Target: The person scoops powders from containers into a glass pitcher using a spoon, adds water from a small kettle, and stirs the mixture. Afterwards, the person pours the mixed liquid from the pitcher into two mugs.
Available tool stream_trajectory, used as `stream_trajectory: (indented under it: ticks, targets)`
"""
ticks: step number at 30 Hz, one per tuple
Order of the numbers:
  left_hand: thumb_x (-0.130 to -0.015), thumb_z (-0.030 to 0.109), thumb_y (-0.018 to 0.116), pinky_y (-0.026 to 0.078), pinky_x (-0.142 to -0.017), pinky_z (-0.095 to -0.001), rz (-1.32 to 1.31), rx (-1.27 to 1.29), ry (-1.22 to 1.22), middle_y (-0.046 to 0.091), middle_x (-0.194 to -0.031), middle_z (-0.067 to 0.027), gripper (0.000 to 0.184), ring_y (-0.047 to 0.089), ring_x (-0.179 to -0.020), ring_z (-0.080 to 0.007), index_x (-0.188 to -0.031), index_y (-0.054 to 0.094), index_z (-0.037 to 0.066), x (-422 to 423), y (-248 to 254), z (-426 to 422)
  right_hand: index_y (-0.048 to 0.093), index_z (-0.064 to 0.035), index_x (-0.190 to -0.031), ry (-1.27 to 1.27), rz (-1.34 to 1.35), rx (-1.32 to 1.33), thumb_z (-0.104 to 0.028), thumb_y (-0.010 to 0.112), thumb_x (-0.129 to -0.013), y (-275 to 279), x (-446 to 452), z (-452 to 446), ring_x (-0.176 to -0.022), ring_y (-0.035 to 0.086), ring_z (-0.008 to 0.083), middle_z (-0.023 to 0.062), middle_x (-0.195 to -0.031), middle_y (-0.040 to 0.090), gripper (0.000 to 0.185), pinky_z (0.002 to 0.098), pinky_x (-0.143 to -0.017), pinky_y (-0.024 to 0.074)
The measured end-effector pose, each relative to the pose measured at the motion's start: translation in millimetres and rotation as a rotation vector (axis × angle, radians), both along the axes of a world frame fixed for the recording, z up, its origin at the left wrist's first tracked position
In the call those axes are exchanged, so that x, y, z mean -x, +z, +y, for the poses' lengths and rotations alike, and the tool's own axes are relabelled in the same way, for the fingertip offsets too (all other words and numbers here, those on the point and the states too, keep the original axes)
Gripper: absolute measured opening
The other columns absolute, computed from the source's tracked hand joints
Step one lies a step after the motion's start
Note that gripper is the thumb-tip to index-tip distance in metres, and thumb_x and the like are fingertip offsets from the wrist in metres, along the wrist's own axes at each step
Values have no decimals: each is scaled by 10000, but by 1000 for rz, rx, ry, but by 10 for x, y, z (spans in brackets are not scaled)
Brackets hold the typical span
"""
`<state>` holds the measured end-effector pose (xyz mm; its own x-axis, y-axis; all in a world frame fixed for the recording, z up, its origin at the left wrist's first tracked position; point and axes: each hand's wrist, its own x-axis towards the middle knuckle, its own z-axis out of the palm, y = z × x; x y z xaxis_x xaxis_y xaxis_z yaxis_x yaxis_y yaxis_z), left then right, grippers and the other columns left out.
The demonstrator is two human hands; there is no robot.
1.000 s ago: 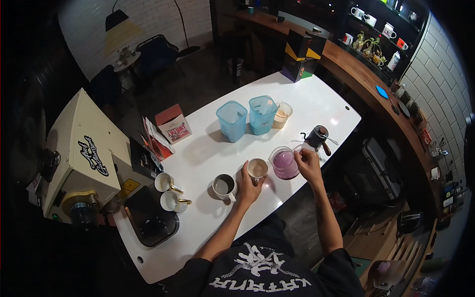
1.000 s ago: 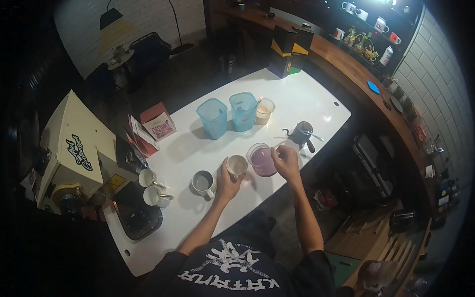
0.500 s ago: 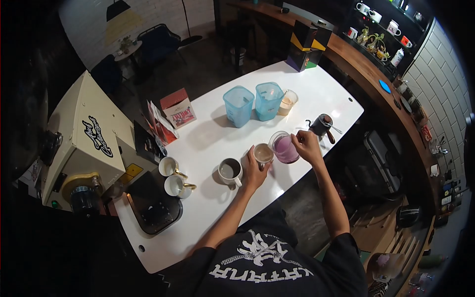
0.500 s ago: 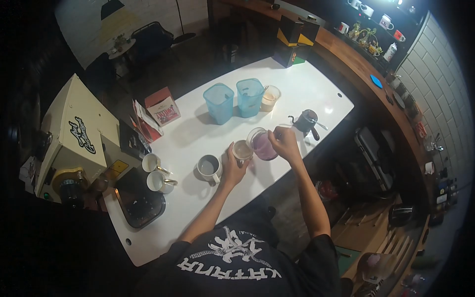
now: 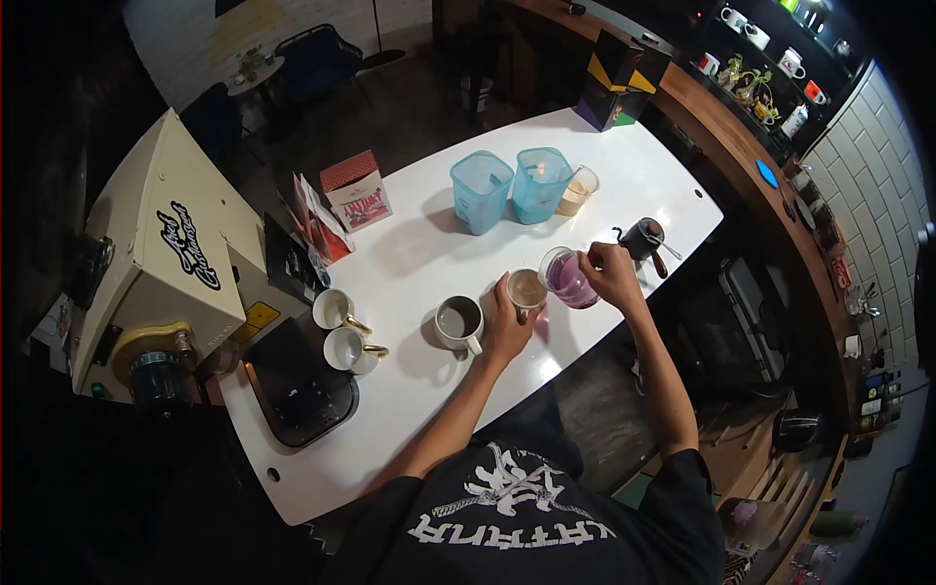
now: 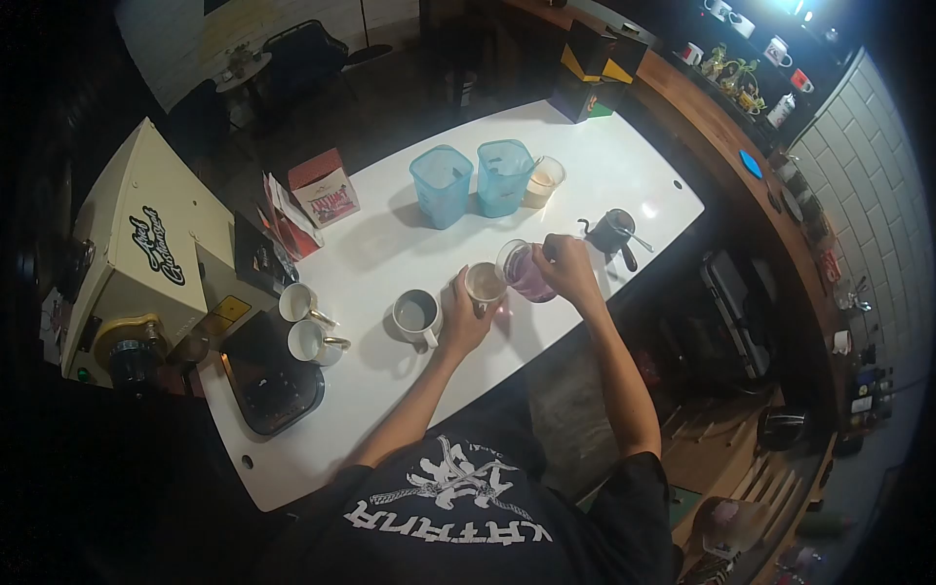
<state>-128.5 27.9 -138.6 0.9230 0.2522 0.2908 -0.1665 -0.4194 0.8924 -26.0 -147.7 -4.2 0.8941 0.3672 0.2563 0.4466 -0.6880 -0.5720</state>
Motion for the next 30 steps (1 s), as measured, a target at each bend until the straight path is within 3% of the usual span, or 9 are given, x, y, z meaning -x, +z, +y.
stream_trajectory:
  ticks: [4,6,7,11,13,15,17,19,30]
  targets:
    - [-892,283,781,435,-1045,-546,-21,4,-1,467,-1406,-319,874,489,-1304,-480,-1510,255,-40,-4,-6,7,650,80,-732,13,10,21,-211,704,-888,15,-2,34,-605,636,408,258,-679,640,335,448,-607,495]
    - [-890,273,782,434,-1049,-543,-17,-4,4,462,-1412,-315,873,484,-1311,-477,-1512,253,-37,-8,-12,4,567,83,-670,44,-65,-28,-156,708,-907,-9,-12,51,-462,464,203,175,-549,530,365,381,-495,378]
    - [-888,262,783,433,-1053,-541,-14,-15,9,457,-1418,-310,872,480,-1318,-475,-1513,251,-33,-8,-18,5,567,83,-670,48,-64,-27,-156,708,-907,-12,-13,58,-462,464,203,175,-549,530,365,381,-495,378]
    - [-882,260,788,434,-1053,-539,-29,4,13,461,-1419,-298,873,476,-1322,-472,-1512,256,-28,-15,-27,0,557,78,-661,65,-85,-24,-155,709,-905,2,-12,68,-456,454,223,174,-545,520,370,387,-493,369]
    - [-834,114,793,425,-1070,-521,-55,9,-1,425,-1422,-307,883,461,-1315,-496,-1515,250,-29,-11,-21,1,560,77,-662,71,-91,-22,-155,710,-905,46,22,73,-456,461,234,176,-546,524,368,390,-497,376]
    - [-836,124,797,423,-1070,-523,-27,20,-3,426,-1421,-309,884,463,-1312,-498,-1512,251,-31,-14,-6,5,652,66,-740,46,-6,96,-215,706,-890,136,4,67,-634,649,413,244,-694,655,323,463,-619,500]
    - [-838,135,801,422,-1069,-524,3,32,-5,427,-1419,-311,885,465,-1308,-499,-1510,251,-34,-13,6,4,647,63,-738,55,-20,84,-215,708,-889,138,-7,54,-627,644,411,240,-689,652,322,463,-613,496]
    - [-875,296,798,434,-1050,-535,-9,-23,16,476,-1407,-290,881,491,-1307,-469,-1506,272,-23,-18,-17,11,647,60,-738,63,-16,88,-213,712,-887,169,-4,51,-627,644,408,238,-688,652,318,461,-614,497]
    - [-873,341,804,433,-1041,-538,-57,-74,26,494,-1392,-301,920,507,-1284,-467,-1523,262,-18,-60,-146,12,654,59,-735,57,-55,88,-204,714,-887,400,46,4,-612,642,411,242,-665,642,310,469,-617,499]
